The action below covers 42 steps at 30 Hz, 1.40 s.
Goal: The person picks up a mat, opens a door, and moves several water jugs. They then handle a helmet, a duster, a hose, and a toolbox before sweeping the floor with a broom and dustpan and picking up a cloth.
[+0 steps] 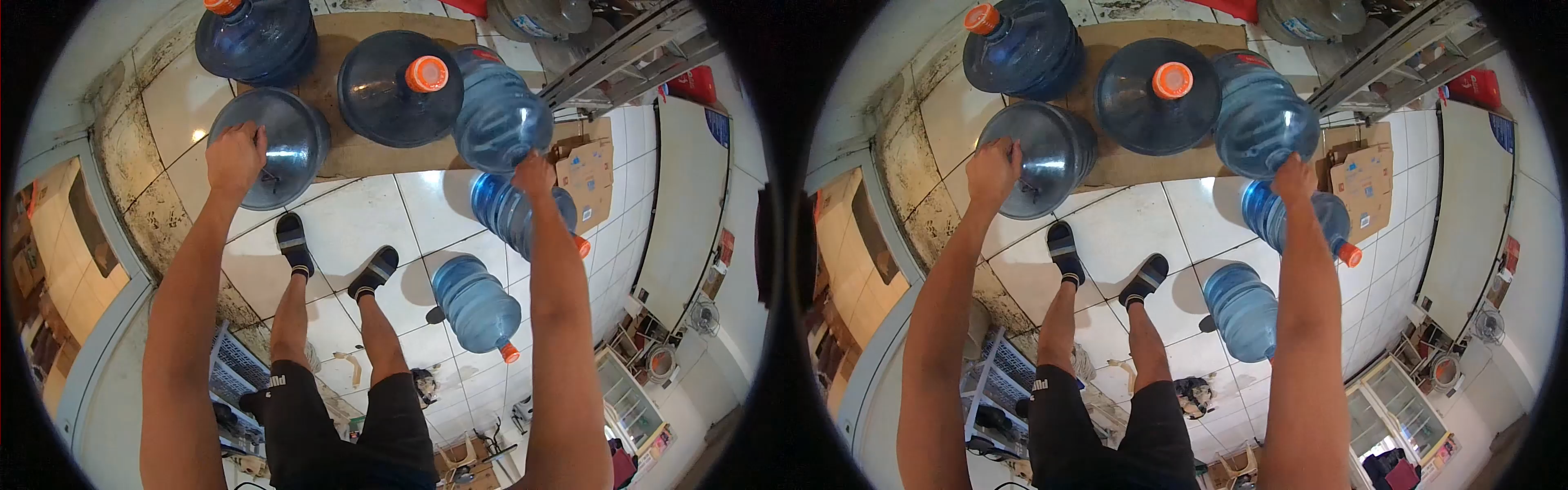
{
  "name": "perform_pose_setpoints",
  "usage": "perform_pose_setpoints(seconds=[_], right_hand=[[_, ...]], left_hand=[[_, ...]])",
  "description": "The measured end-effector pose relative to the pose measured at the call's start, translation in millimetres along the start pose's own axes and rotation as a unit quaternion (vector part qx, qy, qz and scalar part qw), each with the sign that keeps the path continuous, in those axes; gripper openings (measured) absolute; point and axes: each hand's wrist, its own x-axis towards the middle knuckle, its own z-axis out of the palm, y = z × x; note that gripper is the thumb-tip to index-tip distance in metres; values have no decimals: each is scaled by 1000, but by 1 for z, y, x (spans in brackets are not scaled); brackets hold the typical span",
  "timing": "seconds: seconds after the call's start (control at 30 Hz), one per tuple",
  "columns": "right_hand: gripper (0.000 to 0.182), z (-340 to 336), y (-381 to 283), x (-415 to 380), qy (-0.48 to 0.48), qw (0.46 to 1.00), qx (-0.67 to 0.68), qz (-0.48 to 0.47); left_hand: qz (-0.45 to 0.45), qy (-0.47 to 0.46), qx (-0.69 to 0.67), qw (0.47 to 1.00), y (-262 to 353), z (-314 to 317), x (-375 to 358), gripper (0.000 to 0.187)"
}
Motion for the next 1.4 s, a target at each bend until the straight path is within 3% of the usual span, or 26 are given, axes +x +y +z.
perform_pose_setpoints(seconds=[0.1, 0.2, 0.37, 0.5, 0.6, 0.67, 0.7, 0.8, 0.9, 1.1, 1.3, 1.4], right_hand=[[27, 32, -19, -41, -33, 994, 72, 81], [45, 57, -53, -76, -82, 980, 116, 141], [74, 50, -86, -94, -217, 905, 267, 249], [63, 58, -56, -103, -269, 727, 555, 302], [46, 111, 14, -92, -263, 730, 611, 157], [36, 87, 15, -93, -287, 695, 614, 239], [33, 36, 7, -81, -304, 655, 590, 361], [32, 18, 40, -40, -387, 618, 610, 310], [33, -25, 54, -16, -377, 673, 565, 292], [33, -44, 78, 13, -368, 686, 552, 297], [33, -37, 82, 28, -322, 749, 487, 314], [33, -25, 87, 32, -313, 748, 504, 299]], left_hand=[[-6, -3, 15, 1000, -1, -5, 0, 21], [-4, -6, 8, 1000, 1, -2, -4, 22], [3, -6, 11, 1000, -3, -4, -2, 22], [2, 3, 1, 1000, -4, -5, -1, 22], [8, 10, -13, 1000, -6, -1, 0, 22], [-10, -14, -6, 1000, -3, -4, 0, 22], [-6, -8, -2, 1000, -2, -3, 2, 21], [6, 10, 7, 1000, -1, 3, 1, 21], [14, 22, 16, 1000, -1, 1, 3, 20], [1, 4, 20, 1000, 2, -2, 3, 19], [4, 1, 22, 1000, 2, -1, 3, 19], [4, -7, 18, 1000, 1, 1, 2, 19]])
